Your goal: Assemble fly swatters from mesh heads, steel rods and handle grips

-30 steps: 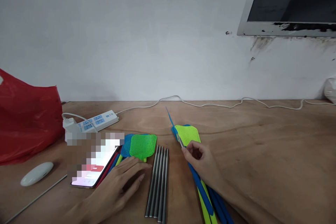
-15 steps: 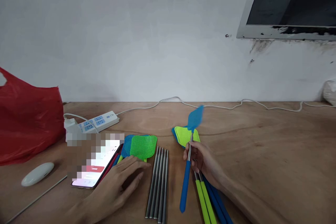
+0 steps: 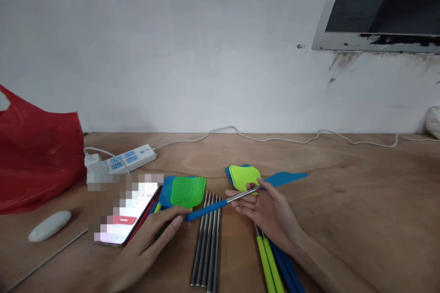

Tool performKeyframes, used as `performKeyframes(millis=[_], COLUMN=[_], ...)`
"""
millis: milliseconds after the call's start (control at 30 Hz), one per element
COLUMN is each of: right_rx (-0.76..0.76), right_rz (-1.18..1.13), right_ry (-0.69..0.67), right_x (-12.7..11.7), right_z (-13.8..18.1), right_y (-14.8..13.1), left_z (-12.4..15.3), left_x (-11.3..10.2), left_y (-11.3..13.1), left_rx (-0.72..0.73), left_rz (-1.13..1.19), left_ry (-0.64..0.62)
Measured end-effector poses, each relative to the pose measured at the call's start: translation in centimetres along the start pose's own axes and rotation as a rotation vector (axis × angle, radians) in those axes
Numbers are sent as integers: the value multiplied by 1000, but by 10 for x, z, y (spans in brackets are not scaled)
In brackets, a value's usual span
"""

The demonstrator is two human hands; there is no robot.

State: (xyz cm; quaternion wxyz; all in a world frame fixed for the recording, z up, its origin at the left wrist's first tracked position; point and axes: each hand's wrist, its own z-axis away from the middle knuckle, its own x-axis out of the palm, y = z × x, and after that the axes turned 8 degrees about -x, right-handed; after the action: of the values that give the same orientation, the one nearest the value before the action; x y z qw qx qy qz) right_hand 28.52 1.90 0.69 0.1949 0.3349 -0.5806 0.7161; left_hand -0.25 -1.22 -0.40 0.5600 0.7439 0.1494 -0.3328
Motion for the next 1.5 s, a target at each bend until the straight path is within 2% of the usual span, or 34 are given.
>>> performKeyframes(millis=[167,333,400,467,633,733,967,1233,1500], right_rx=[-11,27,32,1,-251,-297,-277,-332,-309], right_rz=[30,182,205,213,206,228,333,326,374], right_ry=[-128,-280,-250,-151,213,324,230,224,197], right_x=[0,6,6,2,-4,0,9,19,16], right_z=[2,7,5,2,-5,-5,0,8,7], right_y=[2,8,11,13,11,11,18,17,25], left_z=[-3,-4,-2,0,-2,-4,1,5,1], left_x=[0,3,4,5,2,1,3,1,-5], left_y=[0,2,3,4,6,7,8,8,12], left_rx=[-91,-78,-59,-55,-68,-55,5,23,65], left_rz=[11,-74,-104,-106,-50,-49,-109,-127,-195], left_ry=[-34,-107,-153,-182,-113,-90,-100,-27,-95])
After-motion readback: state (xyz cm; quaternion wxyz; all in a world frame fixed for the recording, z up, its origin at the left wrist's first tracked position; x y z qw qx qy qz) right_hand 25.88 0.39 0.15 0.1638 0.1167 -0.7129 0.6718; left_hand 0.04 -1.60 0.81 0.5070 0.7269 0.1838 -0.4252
